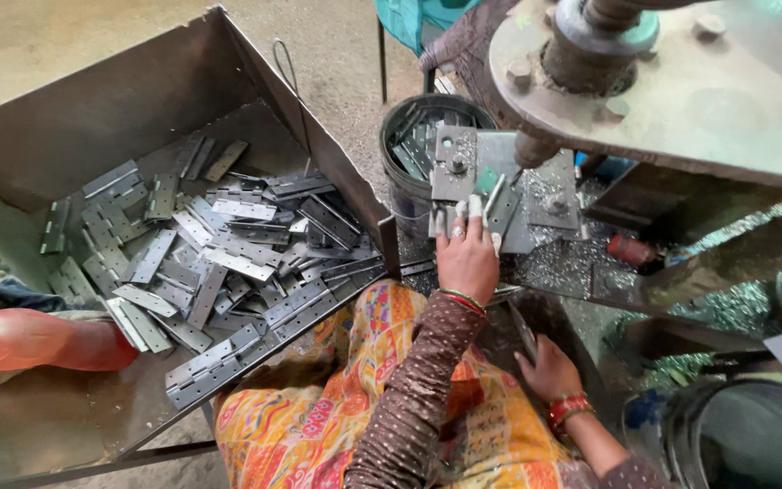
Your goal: The person operates a drill press to process metal hinge components. They pick up a hinge from a metal bin, place it into the machine's jig, and activate the drill. After processing, they remove the hinge and place it into a bucket, repeating this cycle continuously.
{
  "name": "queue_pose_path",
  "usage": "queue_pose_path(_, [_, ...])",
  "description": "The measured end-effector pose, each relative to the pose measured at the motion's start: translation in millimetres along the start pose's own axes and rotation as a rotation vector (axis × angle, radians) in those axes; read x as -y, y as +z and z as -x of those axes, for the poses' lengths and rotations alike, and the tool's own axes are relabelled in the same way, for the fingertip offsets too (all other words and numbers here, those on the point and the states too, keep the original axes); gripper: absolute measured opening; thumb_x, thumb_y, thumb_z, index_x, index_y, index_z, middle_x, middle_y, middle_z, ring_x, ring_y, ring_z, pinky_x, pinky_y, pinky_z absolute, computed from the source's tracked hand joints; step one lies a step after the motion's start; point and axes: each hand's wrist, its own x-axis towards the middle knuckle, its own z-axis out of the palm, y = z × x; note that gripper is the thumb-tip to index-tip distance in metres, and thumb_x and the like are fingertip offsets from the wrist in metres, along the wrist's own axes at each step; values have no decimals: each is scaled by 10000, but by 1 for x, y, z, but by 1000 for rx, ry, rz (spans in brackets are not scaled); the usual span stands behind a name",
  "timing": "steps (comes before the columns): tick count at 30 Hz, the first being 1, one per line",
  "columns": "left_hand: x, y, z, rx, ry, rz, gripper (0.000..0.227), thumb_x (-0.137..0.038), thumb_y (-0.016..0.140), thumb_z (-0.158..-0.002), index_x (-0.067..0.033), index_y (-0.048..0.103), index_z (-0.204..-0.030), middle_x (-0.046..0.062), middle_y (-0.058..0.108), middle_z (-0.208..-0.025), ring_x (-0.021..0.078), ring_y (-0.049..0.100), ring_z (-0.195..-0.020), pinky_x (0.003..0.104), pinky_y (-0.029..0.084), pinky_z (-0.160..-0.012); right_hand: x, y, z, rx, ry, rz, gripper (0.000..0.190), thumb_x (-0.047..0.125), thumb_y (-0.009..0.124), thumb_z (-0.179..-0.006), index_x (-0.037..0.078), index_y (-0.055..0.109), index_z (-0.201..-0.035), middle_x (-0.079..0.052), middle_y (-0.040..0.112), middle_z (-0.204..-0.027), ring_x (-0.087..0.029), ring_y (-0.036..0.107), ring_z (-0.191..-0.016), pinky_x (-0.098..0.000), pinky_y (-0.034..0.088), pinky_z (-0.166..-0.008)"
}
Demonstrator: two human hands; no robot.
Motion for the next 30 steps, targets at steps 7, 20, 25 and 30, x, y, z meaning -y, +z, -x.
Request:
queue_pose_path(7, [16,-7,13,-17,100,73,390,-236,538,-976,-23,671,-1274,145,552,-1488,306,504,-1399,516,298,-1215,6,-43,-14,367,137,39,619,551,697,-829,48,479,-1117,-297,711,-815,-502,700,-798,-573,557,-712])
queue_pose_path(20, [0,21,-7,22,61,-10,327,-177,538,-916,-35,717,-1150,155,574,-1462,297,544,-1364,551,338,-1164,-7,4,9,139,133,29,450,476,637,-891,79,542,-1080,-283,701,-882,-503,681,-825,-589,539,-717])
queue_pose_path(25, [1,21,-4,184,47,57,278,-181,548,-920,-58,738,-1082,135,574,-1449,305,513,-1379,555,373,-1131,2,-33,-13,275,131,5,553,511,681,-846,66,512,-1127,-292,700,-864,-499,690,-833,-571,552,-729])
queue_pose_path(30, [2,41,-24,214,-6,93,277,-171,535,-937,-79,746,-1091,108,590,-1414,290,508,-1403,547,377,-1132,21,-86,-28,317,43,216,562,581,679,-866,57,564,-1033,-250,729,-870,-467,712,-835,-550,566,-744])
